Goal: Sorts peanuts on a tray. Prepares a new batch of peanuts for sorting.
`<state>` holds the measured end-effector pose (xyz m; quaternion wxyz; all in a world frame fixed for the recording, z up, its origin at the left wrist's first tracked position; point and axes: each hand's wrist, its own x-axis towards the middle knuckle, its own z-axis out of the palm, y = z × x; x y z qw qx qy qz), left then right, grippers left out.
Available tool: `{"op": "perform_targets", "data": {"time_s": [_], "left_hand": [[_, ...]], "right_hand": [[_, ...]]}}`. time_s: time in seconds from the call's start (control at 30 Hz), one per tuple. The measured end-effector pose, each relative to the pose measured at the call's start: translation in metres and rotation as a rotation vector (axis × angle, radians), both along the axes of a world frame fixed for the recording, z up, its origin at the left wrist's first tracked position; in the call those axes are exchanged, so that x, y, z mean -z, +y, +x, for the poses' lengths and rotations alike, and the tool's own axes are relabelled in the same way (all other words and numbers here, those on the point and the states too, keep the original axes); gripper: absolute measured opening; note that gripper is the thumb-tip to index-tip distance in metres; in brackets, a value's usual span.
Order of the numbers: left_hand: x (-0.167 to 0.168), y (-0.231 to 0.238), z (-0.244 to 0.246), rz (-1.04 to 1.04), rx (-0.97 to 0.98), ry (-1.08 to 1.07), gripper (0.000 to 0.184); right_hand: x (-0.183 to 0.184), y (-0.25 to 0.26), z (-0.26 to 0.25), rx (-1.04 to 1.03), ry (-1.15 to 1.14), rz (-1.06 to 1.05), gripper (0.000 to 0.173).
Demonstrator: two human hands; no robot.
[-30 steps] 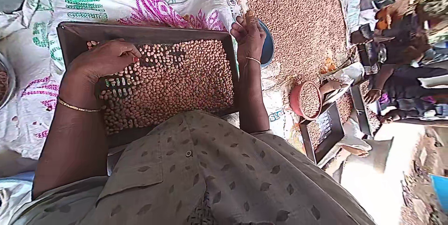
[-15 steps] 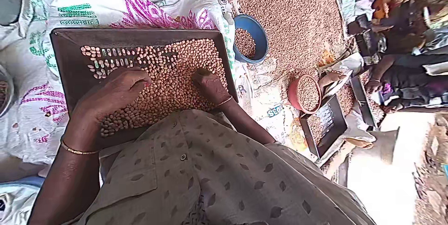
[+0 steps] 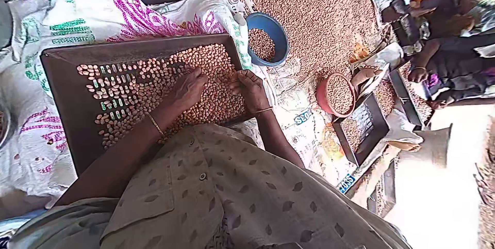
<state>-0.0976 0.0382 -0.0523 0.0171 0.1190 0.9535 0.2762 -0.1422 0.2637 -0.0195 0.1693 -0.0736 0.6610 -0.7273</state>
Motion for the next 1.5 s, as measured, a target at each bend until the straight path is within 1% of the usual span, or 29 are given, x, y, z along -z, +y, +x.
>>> {"op": "perform_targets", "data": {"time_s": [0.1,0.2,0.27,0.33,0.4,0.47,0.53,0.57,0.6,0.63,0.67,0.73,0.77,0.8,0.83,0.87,0.9,0.97,1.03,1.07,1.1,1.17,1.23,1.27,1.3,1.33,1.4,1.43,1.5], "left_hand": [[0.003,0.002,0.001,0.013,-0.029,-0.005,0.019],[0.002,-0.005,0.000,0.036,-0.081,-0.069,0.017],[0.002,-0.011,0.002,0.130,-0.122,-0.057,0.016],[-0.006,-0.016,0.006,0.313,-0.206,-0.052,0.018],[-0.022,-0.020,0.013,0.463,-0.241,-0.055,0.017],[-0.037,-0.015,0.020,0.579,-0.177,-0.043,0.014],[-0.042,-0.010,0.024,0.629,-0.093,-0.010,0.014],[-0.041,-0.010,0.027,0.632,-0.070,0.000,0.014],[-0.042,-0.012,0.030,0.613,-0.066,0.013,0.016],[-0.044,-0.018,0.037,0.568,-0.085,0.025,0.019],[-0.048,-0.025,0.047,0.521,-0.126,0.032,0.020],[-0.056,-0.046,0.074,0.414,-0.265,0.057,0.022],[-0.057,-0.058,0.087,0.335,-0.351,0.089,0.024],[-0.056,-0.071,0.099,0.243,-0.449,0.134,0.028],[-0.054,-0.082,0.111,0.155,-0.555,0.162,0.032],[-0.051,-0.093,0.124,0.088,-0.664,0.158,0.036],[-0.045,-0.104,0.136,0.034,-0.767,0.139,0.042],[-0.026,-0.124,0.161,0.019,-0.927,0.088,0.057],[-0.009,-0.139,0.183,0.113,-0.994,0.046,0.061],[-0.003,-0.143,0.192,0.166,-0.992,0.036,0.059],[0.001,-0.145,0.200,0.226,-0.989,0.022,0.056],[0.005,-0.143,0.209,0.356,-0.982,-0.040,0.048],[0.009,-0.139,0.211,0.462,-0.976,-0.095,0.043],[0.011,-0.138,0.211,0.514,-0.981,-0.106,0.043],[0.012,-0.138,0.210,0.582,-0.980,-0.100,0.044],[0.013,-0.138,0.209,0.658,-0.981,-0.085,0.044],[0.012,-0.137,0.206,0.814,-1.018,-0.055,0.036],[0.009,-0.135,0.206,0.897,-1.046,-0.049,0.031],[0.005,-0.142,0.212,1.037,-1.084,-0.036,0.031]], "right_hand": [[0.003,0.011,0.005,-0.037,0.017,0.064,0.014],[0.006,0.009,0.011,-0.133,0.043,0.100,0.011],[0.008,0.004,0.013,-0.220,0.100,0.142,0.012],[0.006,-0.003,0.013,-0.256,0.123,0.173,0.014],[0.003,-0.010,0.014,-0.266,0.033,0.135,0.019],[-0.001,-0.017,0.017,-0.298,-0.156,0.030,0.037],[-0.003,-0.027,0.021,-0.386,-0.360,-0.102,0.055],[-0.005,-0.031,0.024,-0.424,-0.436,-0.140,0.057],[-0.011,-0.035,0.028,-0.447,-0.479,-0.126,0.054],[-0.019,-0.038,0.033,-0.478,-0.479,-0.055,0.046],[-0.024,-0.038,0.038,-0.544,-0.446,0.041,0.035],[-0.011,-0.038,0.029,-0.835,-0.281,0.175,0.018],[-0.009,-0.040,0.022,-0.978,-0.149,0.296,0.015],[-0.017,-0.045,0.015,-1.089,0.024,0.447,0.017],[-0.030,-0.052,0.005,-1.146,0.199,0.572,0.019],[-0.043,-0.060,-0.006,-1.104,0.358,0.627,0.019],[-0.057,-0.068,-0.020,-0.953,0.499,0.588,0.018],[-0.090,-0.086,-0.052,-0.501,0.610,0.287,0.024],[-0.114,-0.098,-0.082,-0.097,0.681,0.043,0.030],[-0.116,-0.097,-0.092,0.040,0.724,0.036,0.030],[-0.109,-0.091,-0.095,0.121,0.760,0.123,0.030],[-0.077,-0.064,-0.086,0.132,0.757,0.518,0.030],[-0.043,-0.030,-0.066,0.065,0.605,0.875,0.038],[-0.028,-0.013,-0.055,0.008,0.488,0.964,0.041],[-0.016,0.002,-0.045,-0.067,0.379,0.997,0.041],[-0.004,0.014,-0.035,-0.143,0.300,0.956,0.041],[0.013,0.027,-0.019,-0.200,0.183,0.726,0.037],[0.011,0.028,-0.012,-0.196,0.147,0.618,0.037],[-0.004,0.019,0.006,-0.167,0.106,0.431,0.040]]}}
